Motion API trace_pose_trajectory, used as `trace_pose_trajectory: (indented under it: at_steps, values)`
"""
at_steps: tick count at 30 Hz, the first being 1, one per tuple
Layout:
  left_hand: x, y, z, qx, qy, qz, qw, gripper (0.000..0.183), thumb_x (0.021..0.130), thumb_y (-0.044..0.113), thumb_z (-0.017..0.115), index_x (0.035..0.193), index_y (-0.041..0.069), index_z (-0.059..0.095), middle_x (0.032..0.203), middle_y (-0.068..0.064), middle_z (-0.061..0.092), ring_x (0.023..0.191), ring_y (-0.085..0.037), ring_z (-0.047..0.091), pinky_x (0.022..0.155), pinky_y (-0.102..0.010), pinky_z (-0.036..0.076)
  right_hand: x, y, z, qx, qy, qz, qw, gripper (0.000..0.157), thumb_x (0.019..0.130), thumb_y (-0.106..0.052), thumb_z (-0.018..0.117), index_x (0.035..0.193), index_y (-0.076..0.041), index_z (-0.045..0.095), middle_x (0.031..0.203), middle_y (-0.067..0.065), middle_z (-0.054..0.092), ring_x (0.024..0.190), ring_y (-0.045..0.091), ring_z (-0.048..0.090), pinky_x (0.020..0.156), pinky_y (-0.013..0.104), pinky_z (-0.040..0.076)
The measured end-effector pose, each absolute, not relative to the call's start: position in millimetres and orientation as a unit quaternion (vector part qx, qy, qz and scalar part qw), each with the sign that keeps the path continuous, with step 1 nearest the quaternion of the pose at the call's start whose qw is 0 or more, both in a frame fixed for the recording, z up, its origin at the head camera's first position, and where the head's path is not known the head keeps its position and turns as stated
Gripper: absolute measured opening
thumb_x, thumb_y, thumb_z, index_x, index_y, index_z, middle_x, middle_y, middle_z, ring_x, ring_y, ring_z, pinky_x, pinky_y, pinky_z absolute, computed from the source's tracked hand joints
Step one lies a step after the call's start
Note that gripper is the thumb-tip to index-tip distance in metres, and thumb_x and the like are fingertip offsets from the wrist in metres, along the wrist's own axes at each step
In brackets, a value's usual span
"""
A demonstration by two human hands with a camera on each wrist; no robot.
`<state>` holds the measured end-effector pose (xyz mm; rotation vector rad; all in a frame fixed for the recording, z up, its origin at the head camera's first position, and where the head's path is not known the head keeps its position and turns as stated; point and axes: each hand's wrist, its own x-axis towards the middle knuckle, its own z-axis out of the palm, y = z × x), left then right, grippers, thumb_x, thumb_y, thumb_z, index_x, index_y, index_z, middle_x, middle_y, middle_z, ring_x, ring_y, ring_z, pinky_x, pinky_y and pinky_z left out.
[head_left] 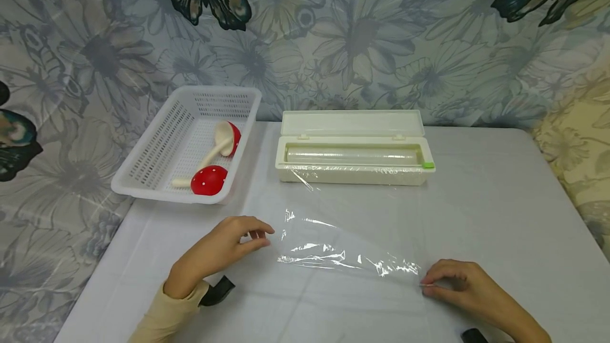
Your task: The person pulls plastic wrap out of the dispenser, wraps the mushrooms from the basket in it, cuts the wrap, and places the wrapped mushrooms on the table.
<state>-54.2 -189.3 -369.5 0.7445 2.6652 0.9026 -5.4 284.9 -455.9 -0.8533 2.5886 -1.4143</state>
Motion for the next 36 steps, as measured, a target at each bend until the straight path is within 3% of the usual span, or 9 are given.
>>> trace_pose_trajectory:
  at_steps: [8, 16, 26, 36]
  values:
    - [-64.2, -206.8, -349.6, 0.255, 0.920, 0.298, 0.030, 0.023, 0.089, 0.013, 0.073, 0.112, 0.014, 0.072, 0.098, 0.009, 0.072, 0.087, -0.005, 0.063, 0.080, -0.033, 0.055, -6.2, 284.5, -456.4, -0.291, 0.841, -0.455, 0.024, 0.033, 0.072, 0.005, 0.082, 0.091, -0.021, 0.076, 0.088, -0.009, 0.072, 0.083, 0.000, 0.063, 0.078, 0.008, 0.043]
    - [-79.6, -224.6, -334.6, 0.243, 0.924, 0.296, -0.019, 0.026, 0.087, 0.011, 0.075, 0.113, 0.011, 0.072, 0.097, 0.005, 0.073, 0.086, -0.009, 0.064, 0.078, -0.034, 0.055, -6.1, 283.3, -455.2, -0.288, 0.847, -0.446, 0.023, 0.033, 0.073, 0.004, 0.081, 0.092, -0.022, 0.075, 0.089, -0.011, 0.072, 0.083, -0.001, 0.063, 0.079, 0.007, 0.042]
    - [-104.1, -252.2, -339.0, 0.182, 0.934, 0.302, -0.046, 0.025, 0.088, 0.010, 0.075, 0.113, 0.009, 0.072, 0.096, -0.001, 0.073, 0.073, -0.012, 0.058, 0.067, -0.021, 0.050, -5.7, 283.1, -454.7, -0.284, 0.851, -0.440, 0.027, 0.032, 0.073, 0.002, 0.081, 0.092, -0.023, 0.075, 0.089, -0.012, 0.071, 0.083, -0.002, 0.062, 0.078, 0.007, 0.042]
    - [-122.3, -267.2, -344.5, 0.148, 0.941, 0.304, -0.023, 0.025, 0.091, 0.010, 0.072, 0.115, 0.008, 0.071, 0.111, -0.010, 0.073, 0.090, -0.021, 0.061, 0.076, -0.020, 0.049, -6.0, 283.9, -456.0, -0.289, 0.850, -0.439, 0.020, 0.033, 0.073, 0.003, 0.081, 0.093, -0.023, 0.075, 0.089, -0.012, 0.071, 0.085, -0.002, 0.062, 0.080, 0.005, 0.041]
